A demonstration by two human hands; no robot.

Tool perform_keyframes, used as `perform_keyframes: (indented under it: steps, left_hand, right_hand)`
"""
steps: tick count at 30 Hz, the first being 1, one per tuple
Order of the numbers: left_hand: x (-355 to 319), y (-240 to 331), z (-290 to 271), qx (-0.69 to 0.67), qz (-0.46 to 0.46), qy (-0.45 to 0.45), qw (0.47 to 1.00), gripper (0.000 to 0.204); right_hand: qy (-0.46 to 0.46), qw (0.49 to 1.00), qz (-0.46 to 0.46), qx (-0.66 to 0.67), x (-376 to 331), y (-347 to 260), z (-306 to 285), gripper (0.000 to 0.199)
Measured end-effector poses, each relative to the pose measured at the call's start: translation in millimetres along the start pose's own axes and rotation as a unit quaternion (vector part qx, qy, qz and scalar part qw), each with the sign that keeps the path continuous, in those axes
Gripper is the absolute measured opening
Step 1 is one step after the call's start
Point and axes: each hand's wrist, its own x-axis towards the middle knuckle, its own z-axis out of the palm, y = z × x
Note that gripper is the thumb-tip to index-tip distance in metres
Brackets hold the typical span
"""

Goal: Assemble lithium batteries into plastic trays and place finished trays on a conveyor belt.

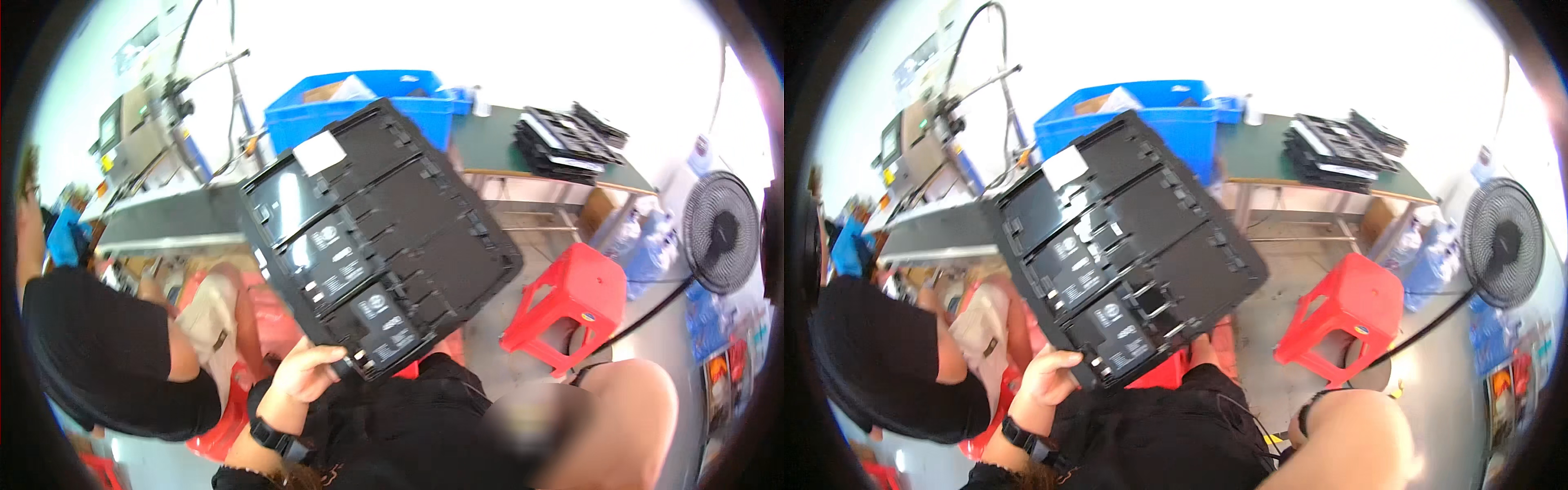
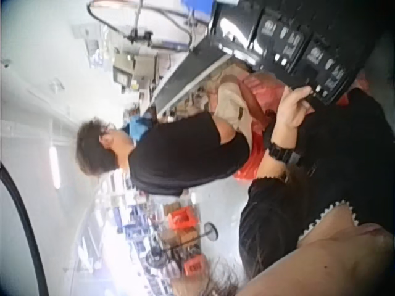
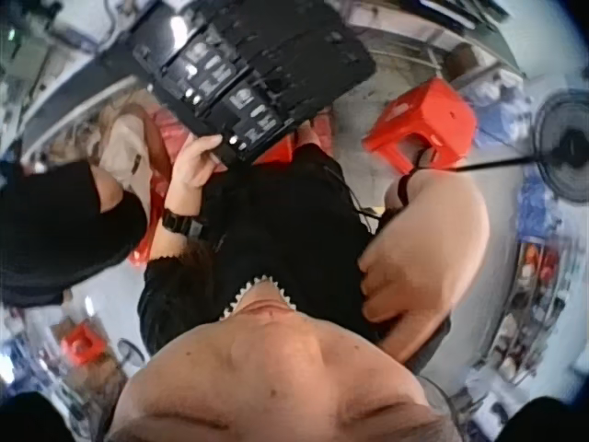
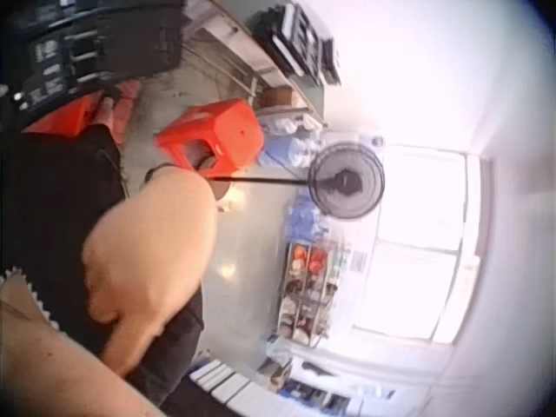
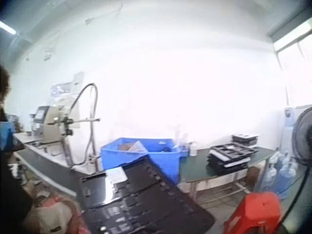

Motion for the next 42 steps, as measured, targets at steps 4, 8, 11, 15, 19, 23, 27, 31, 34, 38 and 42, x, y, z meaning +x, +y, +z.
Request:
perform_keyframes:
  steps: [4,8,11,15,19,23,27,31,34,38,42]
  left_hand:
    - [-25.0,-1.4,-8.3,0.005,0.108,0.117,0.987,0.056]
    - [6.2,3.5,9.3,-0.006,0.073,0.021,0.997,0.055]
    - [15.9,3.4,6.4,-0.031,0.071,0.02,0.997,0.053]
    - [18.4,0.5,15.8,-0.014,0.064,0.044,0.997,0.048]
    - [28.7,6.6,21.4,-0.03,0.028,0.023,0.999,0.048]
    - [40.0,7.2,9.9,-0.049,0.005,-0.074,0.996,0.047]
    - [49.6,-6.7,-0.9,-0.078,-0.013,-0.087,0.993,0.054]
    - [61.1,-17.2,-15.0,-0.062,-0.05,-0.142,0.987,0.06]
    - [58.2,-43.1,-47.0,-0.031,-0.078,0.031,0.996,0.054]
    - [45.2,-111.6,-139.5,0.39,-0.122,0.196,0.892,0.055]
    - [31.4,-131.9,-186.6,0.801,0.031,0.025,0.597,0.064]
  right_hand:
    - [0.101,0.995,0.02,-0.007,-19.0,35.1,3.8,0.016]
    - [0.383,0.906,0.167,-0.071,-56.7,-10.3,38.8,0.025]
    - [0.744,0.502,0.387,-0.211,-81.8,20.4,57.3,0.047]
    - [0.746,0.428,0.465,-0.209,-114.4,69.1,84.0,0.047]
    - [0.838,0.449,0.225,0.213,-121.8,69.8,104.0,0.04]
    - [0.865,0.429,0.137,0.222,-124.8,65.9,108.6,0.031]
    - [0.885,0.416,0.111,0.178,-139.1,55.2,97.8,0.032]
    - [0.908,0.399,0.097,0.086,-159.6,38.5,76.8,0.031]
    - [0.918,0.386,0.091,0.011,-186.0,28.0,59.1,0.029]
    - [0.954,0.297,0.027,0.002,-234.8,24.2,18.5,0.024]
    - [0.968,0.242,0.01,-0.071,-328.4,16.0,-21.0,0.023]
